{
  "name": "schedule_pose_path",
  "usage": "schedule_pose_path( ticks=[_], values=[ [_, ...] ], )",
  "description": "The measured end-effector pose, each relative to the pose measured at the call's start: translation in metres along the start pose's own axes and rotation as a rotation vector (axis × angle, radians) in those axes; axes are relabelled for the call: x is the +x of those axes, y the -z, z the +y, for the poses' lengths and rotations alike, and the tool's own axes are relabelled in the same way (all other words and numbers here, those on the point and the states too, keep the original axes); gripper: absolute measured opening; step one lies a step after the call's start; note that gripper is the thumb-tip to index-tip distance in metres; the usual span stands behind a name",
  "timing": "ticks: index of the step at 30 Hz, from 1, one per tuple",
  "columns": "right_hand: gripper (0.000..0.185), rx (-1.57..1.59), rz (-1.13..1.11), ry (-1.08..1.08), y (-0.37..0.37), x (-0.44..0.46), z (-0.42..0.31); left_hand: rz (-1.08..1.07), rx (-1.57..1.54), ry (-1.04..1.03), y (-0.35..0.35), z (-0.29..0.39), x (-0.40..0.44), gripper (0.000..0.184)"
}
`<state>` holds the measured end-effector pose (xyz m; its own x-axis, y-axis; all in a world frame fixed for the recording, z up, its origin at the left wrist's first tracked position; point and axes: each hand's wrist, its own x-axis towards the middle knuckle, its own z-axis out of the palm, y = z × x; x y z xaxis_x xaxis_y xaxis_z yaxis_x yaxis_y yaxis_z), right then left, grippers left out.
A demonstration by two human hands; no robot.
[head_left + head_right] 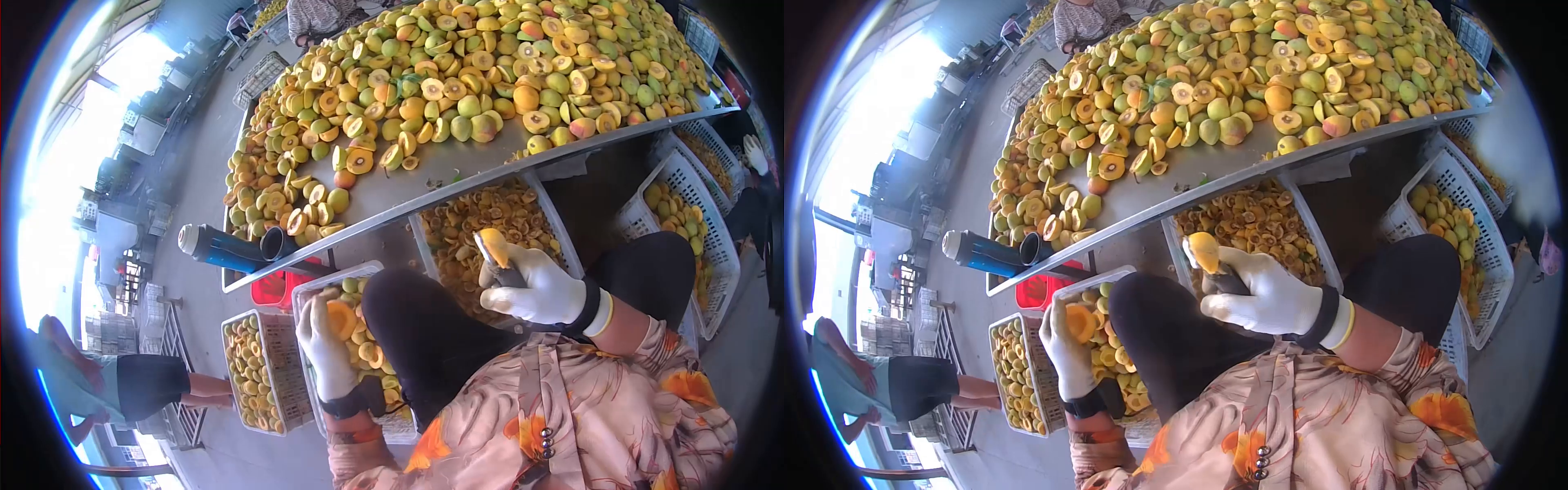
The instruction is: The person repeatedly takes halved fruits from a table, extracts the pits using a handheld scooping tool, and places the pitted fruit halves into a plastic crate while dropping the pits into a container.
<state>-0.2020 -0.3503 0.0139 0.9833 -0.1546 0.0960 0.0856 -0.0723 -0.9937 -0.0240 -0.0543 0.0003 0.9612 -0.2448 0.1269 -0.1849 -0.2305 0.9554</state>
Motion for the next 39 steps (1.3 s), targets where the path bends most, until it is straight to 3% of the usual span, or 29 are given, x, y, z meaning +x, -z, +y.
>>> schedule_pose_path(
  ticks=[1,2,3,4,5,8,9,11,15,16,18,21,24,25,28,32,36,39],
  values=[
    [0.025,-0.147,0.123,0.138,-0.002,0.004,0.018,-0.008,0.107,0.086,0.029,-0.019,0.002,0.039],
    [0.033,-0.432,0.06,-0.106,0.004,0.008,0.05,-0.058,0.243,0.275,0.053,-0.04,0.005,0.042],
    [0.034,-0.746,-0.138,-0.33,0.015,0.009,0.088,-0.065,0.455,0.229,0.062,-0.053,0.001,0.043],
    [0.034,-0.873,-0.318,-0.362,0.027,-0.004,0.148,-0.067,0.661,0.176,0.065,-0.06,0.003,0.045],
    [0.035,-0.918,-0.376,-0.478,0.032,-0.008,0.159,-0.031,0.998,0.126,0.062,-0.055,0.008,0.046],
    [0.04,-0.753,-0.256,-0.573,0.029,0.002,0.118,-0.011,0.888,-0.148,0.041,-0.048,0.06,0.047],
    [0.04,-0.724,-0.237,-0.534,0.028,0.008,0.113,0.001,0.921,-0.175,0.026,-0.043,0.084,0.045],
    [0.042,-0.665,-0.186,-0.436,0.029,0.016,0.109,-0.018,0.664,-0.233,-0.017,-0.031,0.132,0.04],
    [0.045,-0.647,-0.228,-0.44,0.03,0.016,0.114,-0.123,0.735,-0.429,-0.093,-0.06,0.243,0.039],
    [0.046,-0.644,-0.252,-0.504,0.029,0.019,0.108,-0.187,0.756,-0.239,-0.112,-0.065,0.267,0.043],
    [0.047,-0.619,-0.253,-0.508,0.03,0.021,0.112,-0.164,0.931,-0.242,-0.147,-0.066,0.289,0.046],
    [0.044,-0.571,-0.217,-0.475,0.034,0.026,0.113,-0.149,0.911,-0.285,-0.173,-0.077,0.305,0.049],
    [0.042,-0.541,-0.21,-0.491,0.037,0.027,0.112,-0.209,0.939,-0.116,-0.18,-0.076,0.319,0.05],
    [0.042,-0.537,-0.212,-0.498,0.037,0.028,0.111,-0.268,0.892,-0.03,-0.179,-0.069,0.317,0.051],
    [0.04,-0.536,-0.183,-0.449,0.038,0.031,0.105,-0.214,0.806,-0.045,-0.173,-0.076,0.31,0.05],
    [0.036,-0.464,-0.005,-0.251,0.039,0.03,0.095,-0.29,-0.173,0.271,-0.158,-0.049,0.255,0.049],
    [0.04,-0.492,0.067,-0.142,0.023,0.037,0.056,-0.513,-0.595,0.262,-0.146,0.015,0.159,0.048],
    [0.025,-0.441,0.14,0.059,0.0,0.04,0.023,-0.467,-0.855,0.365,-0.148,0.032,0.092,0.054]
  ],
)
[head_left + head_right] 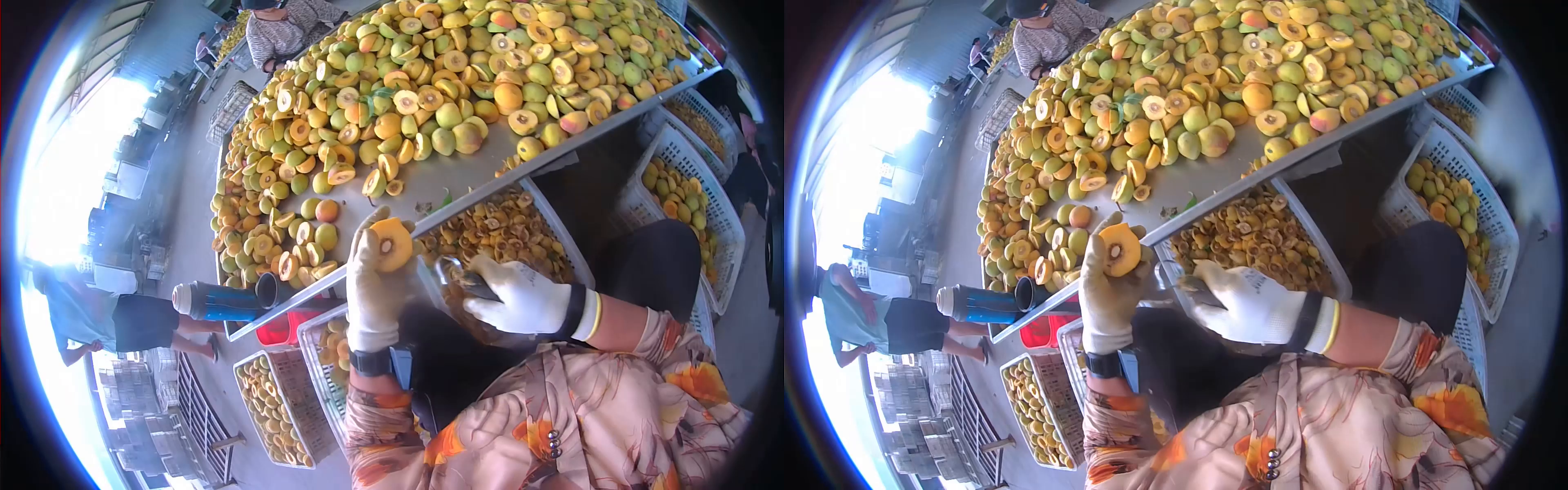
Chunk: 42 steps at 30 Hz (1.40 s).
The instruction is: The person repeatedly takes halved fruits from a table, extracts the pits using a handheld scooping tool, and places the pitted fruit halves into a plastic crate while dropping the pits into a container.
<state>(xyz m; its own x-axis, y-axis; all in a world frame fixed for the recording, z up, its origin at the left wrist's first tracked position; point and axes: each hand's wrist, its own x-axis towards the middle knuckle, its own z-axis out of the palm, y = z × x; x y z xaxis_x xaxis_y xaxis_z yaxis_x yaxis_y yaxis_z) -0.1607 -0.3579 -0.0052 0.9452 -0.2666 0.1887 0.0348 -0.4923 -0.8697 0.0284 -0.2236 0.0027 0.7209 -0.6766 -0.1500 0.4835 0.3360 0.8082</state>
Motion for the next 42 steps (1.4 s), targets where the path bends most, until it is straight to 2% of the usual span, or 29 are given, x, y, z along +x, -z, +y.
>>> schedule_pose_path(
  ticks=[3,5,6,8,10,12,14,15,17,19,21,22,23,25,28,31,32,35,37,39,41,42],
  values=[
    [0.019,0.001,0.069,0.14,-0.011,-0.009,-0.017,0.021,0.068,-0.027,-0.023,-0.016,-0.042,0.063],
    [0.018,-0.019,0.121,0.198,-0.015,-0.019,-0.023,0.023,0.43,-0.274,-0.03,-0.033,-0.061,0.055],
    [0.017,-0.033,0.149,0.207,-0.016,-0.025,-0.027,0.049,0.462,-0.285,-0.038,-0.034,-0.073,0.053],
    [0.017,-0.05,0.169,0.189,-0.016,-0.036,-0.033,0.169,0.432,-0.21,-0.072,-0.021,-0.099,0.033],
    [0.018,-0.052,0.157,0.13,-0.021,-0.047,-0.035,0.207,0.324,-0.293,-0.078,-0.031,-0.108,0.038],
    [0.017,-0.049,0.012,0.09,-0.031,-0.055,-0.021,0.226,0.296,-0.386,-0.081,-0.041,-0.113,0.048],
    [0.017,-0.377,0.004,0.264,-0.039,-0.059,-0.007,0.247,0.378,-0.439,-0.077,-0.047,-0.113,0.041],
    [0.016,-0.709,0.065,0.457,-0.038,-0.058,-0.008,0.258,0.419,-0.465,-0.076,-0.048,-0.114,0.038],
    [0.015,-1.038,0.02,0.61,-0.032,-0.064,-0.012,0.221,0.4,-0.45,-0.079,-0.046,-0.118,0.039],
    [0.017,-1.016,-0.197,0.53,-0.008,-0.075,-0.046,0.191,0.423,-0.426,-0.081,-0.042,-0.123,0.04],
    [0.019,-0.894,-0.111,0.569,-0.015,-0.075,-0.031,0.164,0.485,-0.398,-0.082,-0.038,-0.127,0.041],
    [0.02,-0.706,-0.08,0.526,-0.017,-0.076,-0.026,0.132,0.469,-0.367,-0.083,-0.035,-0.126,0.043],
    [0.023,-0.513,-0.046,0.496,-0.019,-0.076,-0.021,0.102,0.451,-0.337,-0.083,-0.032,-0.125,0.046],
    [0.029,0.126,-0.002,0.294,-0.011,-0.067,-0.035,0.021,0.437,-0.301,-0.081,-0.027,-0.121,0.05],
    [0.032,0.298,-0.209,0.228,0.003,-0.059,-0.036,-0.104,0.378,-0.278,-0.076,-0.028,-0.113,0.053],
    [0.04,0.465,-0.687,-0.488,0.041,-0.052,-0.06,-0.167,0.272,-0.269,-0.076,-0.034,-0.106,0.051],
    [0.038,0.477,-0.676,-0.432,0.039,-0.052,-0.052,-0.18,0.291,-0.279,-0.077,-0.034,-0.105,0.052],
    [0.029,0.28,-0.342,0.254,0.015,-0.052,-0.017,-0.132,0.395,-0.357,-0.078,-0.039,-0.104,0.051],
    [0.026,0.306,-0.368,0.24,0.016,-0.049,-0.015,-0.09,0.476,-0.396,-0.079,-0.042,-0.103,0.052],
    [0.025,0.451,-0.49,0.029,0.02,-0.049,-0.018,-0.066,0.549,-0.412,-0.083,-0.042,-0.103,0.053],
    [0.026,0.705,-0.705,-0.389,0.032,-0.05,-0.034,-0.07,0.35,-0.275,-0.089,-0.043,-0.104,0.054],
    [0.021,0.853,-0.674,-0.433,0.025,-0.051,-0.032,-0.071,0.251,-0.211,-0.091,-0.043,-0.104,0.055]
  ],
)
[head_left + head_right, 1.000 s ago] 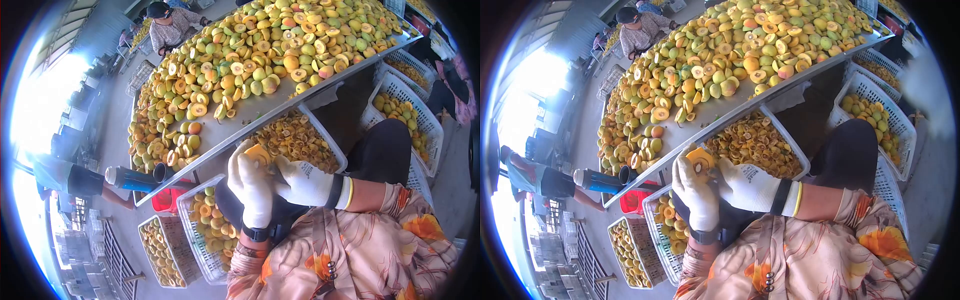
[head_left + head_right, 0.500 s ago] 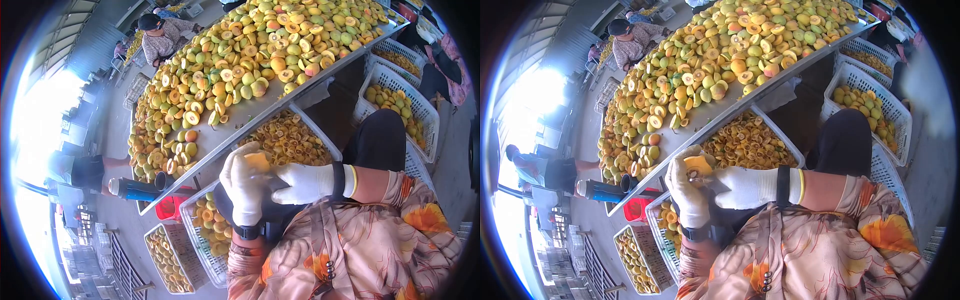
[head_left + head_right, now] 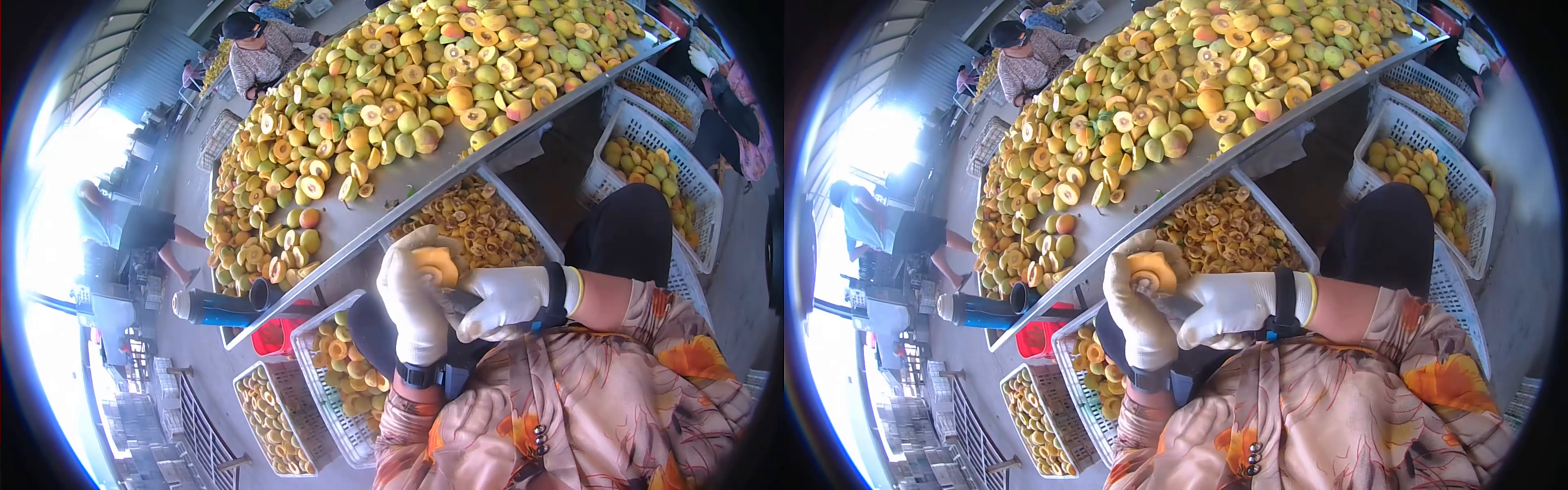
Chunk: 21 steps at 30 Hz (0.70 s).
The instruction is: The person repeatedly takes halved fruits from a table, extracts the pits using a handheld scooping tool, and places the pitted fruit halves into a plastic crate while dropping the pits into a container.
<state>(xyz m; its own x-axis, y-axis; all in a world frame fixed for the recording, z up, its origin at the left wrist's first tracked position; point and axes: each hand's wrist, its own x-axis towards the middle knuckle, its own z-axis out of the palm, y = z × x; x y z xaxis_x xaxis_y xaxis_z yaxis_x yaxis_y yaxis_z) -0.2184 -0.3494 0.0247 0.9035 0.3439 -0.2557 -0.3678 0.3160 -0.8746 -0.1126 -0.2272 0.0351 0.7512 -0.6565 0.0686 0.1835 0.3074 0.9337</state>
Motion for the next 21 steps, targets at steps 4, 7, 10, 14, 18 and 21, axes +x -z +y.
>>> schedule_pose_path(
  ticks=[4,7,10,14,18,21],
  values=[
    [0.016,0.448,-0.188,-0.079,0.004,-0.003,-0.005,-0.007,-0.05,0.03,-0.003,-0.003,0.004,0.055],
    [0.017,0.607,-0.434,-0.042,0.007,0.007,0.001,0.036,-0.504,0.253,0.002,-0.001,0.004,0.05],
    [0.017,0.441,-0.371,-0.035,0.01,0.01,-0.005,0.176,0.105,0.003,0.036,-0.009,0.005,0.048],
    [0.026,-0.406,0.106,0.123,0.042,0.019,0.011,0.371,0.591,-0.1,0.137,0.025,-0.019,0.045],
    [0.036,-1.069,0.471,-0.159,0.099,0.031,0.093,0.443,1.249,0.128,0.244,0.022,-0.037,0.03],
    [0.034,-0.983,0.557,-0.134,0.089,0.037,0.077,0.36,1.657,-0.126,0.244,0.021,-0.013,0.033]
  ],
)
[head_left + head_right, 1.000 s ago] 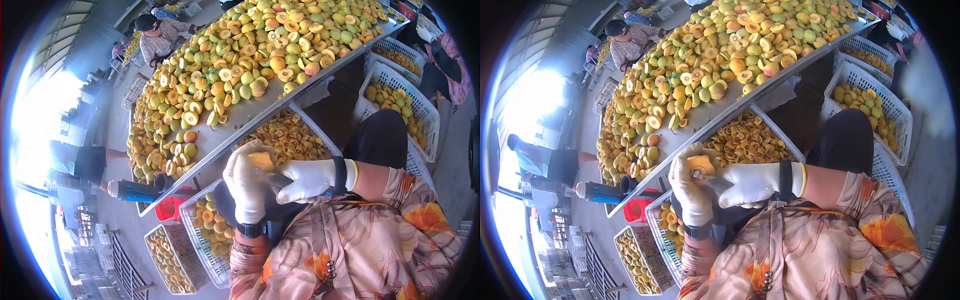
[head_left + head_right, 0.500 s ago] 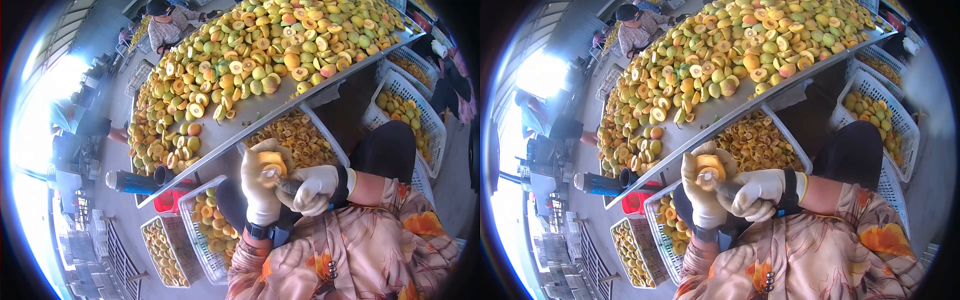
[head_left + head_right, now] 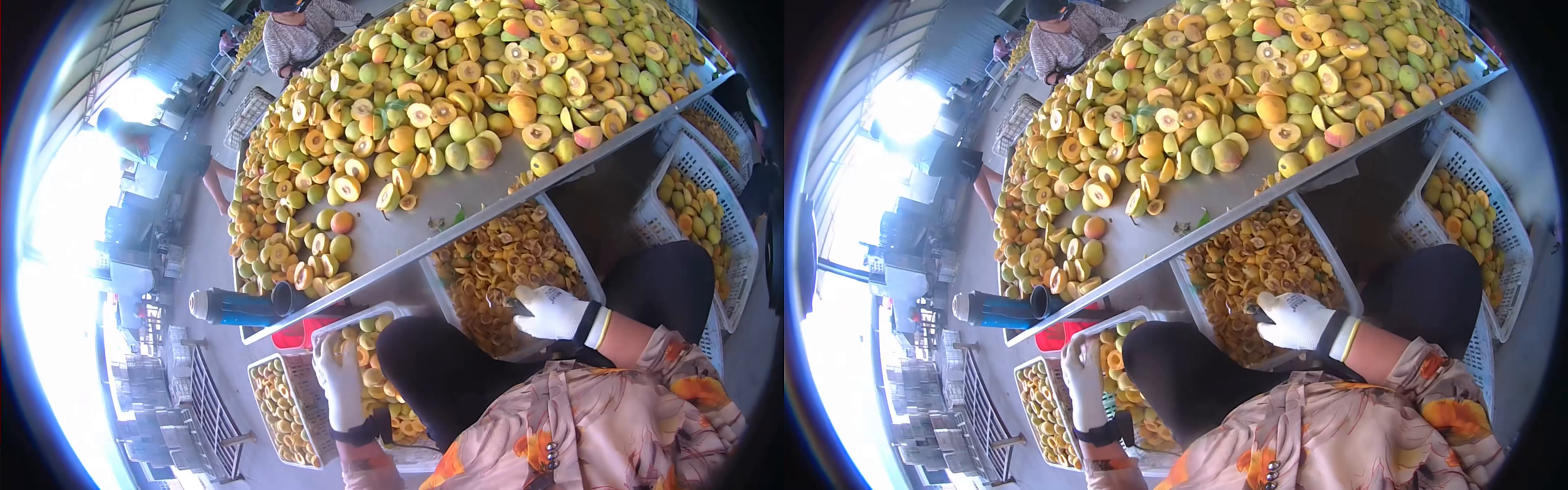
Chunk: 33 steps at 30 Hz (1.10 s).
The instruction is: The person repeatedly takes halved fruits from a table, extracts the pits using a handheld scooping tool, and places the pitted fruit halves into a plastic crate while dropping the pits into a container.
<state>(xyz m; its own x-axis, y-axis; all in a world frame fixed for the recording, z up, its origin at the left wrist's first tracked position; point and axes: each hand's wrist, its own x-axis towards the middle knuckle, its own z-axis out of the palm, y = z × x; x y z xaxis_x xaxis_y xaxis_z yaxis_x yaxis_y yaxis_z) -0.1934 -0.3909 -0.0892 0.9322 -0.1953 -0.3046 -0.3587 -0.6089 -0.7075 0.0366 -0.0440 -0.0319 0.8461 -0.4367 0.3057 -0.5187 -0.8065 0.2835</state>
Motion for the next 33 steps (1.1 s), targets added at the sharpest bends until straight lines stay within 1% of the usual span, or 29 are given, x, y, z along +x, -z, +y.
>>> schedule_pose_path(
  ticks=[2,4,6,8,11,13,14,17,18,20,21,22,24,26,28,29,30,31,32,33],
  values=[
    [0.033,-0.029,0.002,-0.004,0.005,0.006,-0.009,-0.032,-0.192,0.084,-0.011,0.042,0.054,0.036],
    [0.032,-0.088,-0.069,-0.035,0.005,0.01,0.001,-0.069,-0.294,0.037,-0.039,0.066,0.111,0.042],
    [0.036,-0.059,-0.098,-0.068,0.0,0.012,0.011,-0.108,-0.241,-0.022,-0.071,0.087,0.166,0.045],
    [0.038,-0.003,-0.122,-0.055,0.005,0.011,0.008,-0.087,-0.251,-0.036,-0.132,0.072,0.213,0.052],
    [0.038,0.009,-0.128,-0.073,0.013,0.013,0.003,-0.352,-0.348,0.138,-0.142,0.116,0.242,0.06],
    [0.039,0.024,-0.117,-0.075,0.012,0.014,0.007,-0.464,-0.469,0.109,-0.152,0.122,0.247,0.062],
    [0.039,0.037,-0.114,-0.076,0.009,0.014,0.009,-0.522,-0.524,0.097,-0.155,0.123,0.247,0.063],
    [0.04,0.052,-0.094,-0.048,0.006,0.017,0.01,-0.616,-0.615,0.155,-0.164,0.119,0.246,0.054],
    [0.04,0.107,-0.034,-0.009,0.007,0.016,0.009,-0.646,-0.646,0.173,-0.162,0.121,0.244,0.052],
    [0.04,0.213,0.089,0.069,0.012,0.015,0.007,-0.643,-0.827,0.262,-0.153,0.122,0.231,0.046],
    [0.038,0.277,0.095,-0.018,0.022,0.013,-0.003,-0.637,-0.919,0.308,-0.144,0.125,0.221,0.043],
    [0.033,0.381,0.27,0.077,0.025,0.012,-0.01,-0.576,-1.038,0.25,-0.135,0.132,0.204,0.031],
    [0.029,0.585,0.436,0.223,0.024,0.022,-0.014,-0.519,-1.246,0.335,-0.108,0.153,0.167,0.034],
    [0.024,1.024,0.264,0.053,0.044,0.018,-0.041,-0.488,-1.469,0.371,-0.091,0.174,0.128,0.035],
    [0.021,1.161,0.299,0.042,0.049,0.017,-0.062,-0.488,-1.579,0.31,-0.077,0.19,0.089,0.034],
    [0.023,1.102,0.379,0.063,0.046,0.018,-0.066,-0.471,-1.585,0.31,-0.07,0.2,0.07,0.032],
    [0.025,0.92,0.495,0.109,0.035,0.022,-0.062,-0.451,-1.592,0.308,-0.062,0.211,0.053,0.031],
    [0.028,0.825,0.586,0.205,0.034,0.015,-0.07,-0.421,-1.563,0.31,-0.057,0.22,0.037,0.029],
    [0.032,0.726,0.673,0.305,0.034,0.007,-0.076,-0.378,-1.498,0.248,-0.057,0.224,0.024,0.027],
    [0.034,0.722,0.656,0.232,0.03,0.002,-0.075,-0.337,-1.455,0.21,-0.054,0.227,0.013,0.028]
  ],
)
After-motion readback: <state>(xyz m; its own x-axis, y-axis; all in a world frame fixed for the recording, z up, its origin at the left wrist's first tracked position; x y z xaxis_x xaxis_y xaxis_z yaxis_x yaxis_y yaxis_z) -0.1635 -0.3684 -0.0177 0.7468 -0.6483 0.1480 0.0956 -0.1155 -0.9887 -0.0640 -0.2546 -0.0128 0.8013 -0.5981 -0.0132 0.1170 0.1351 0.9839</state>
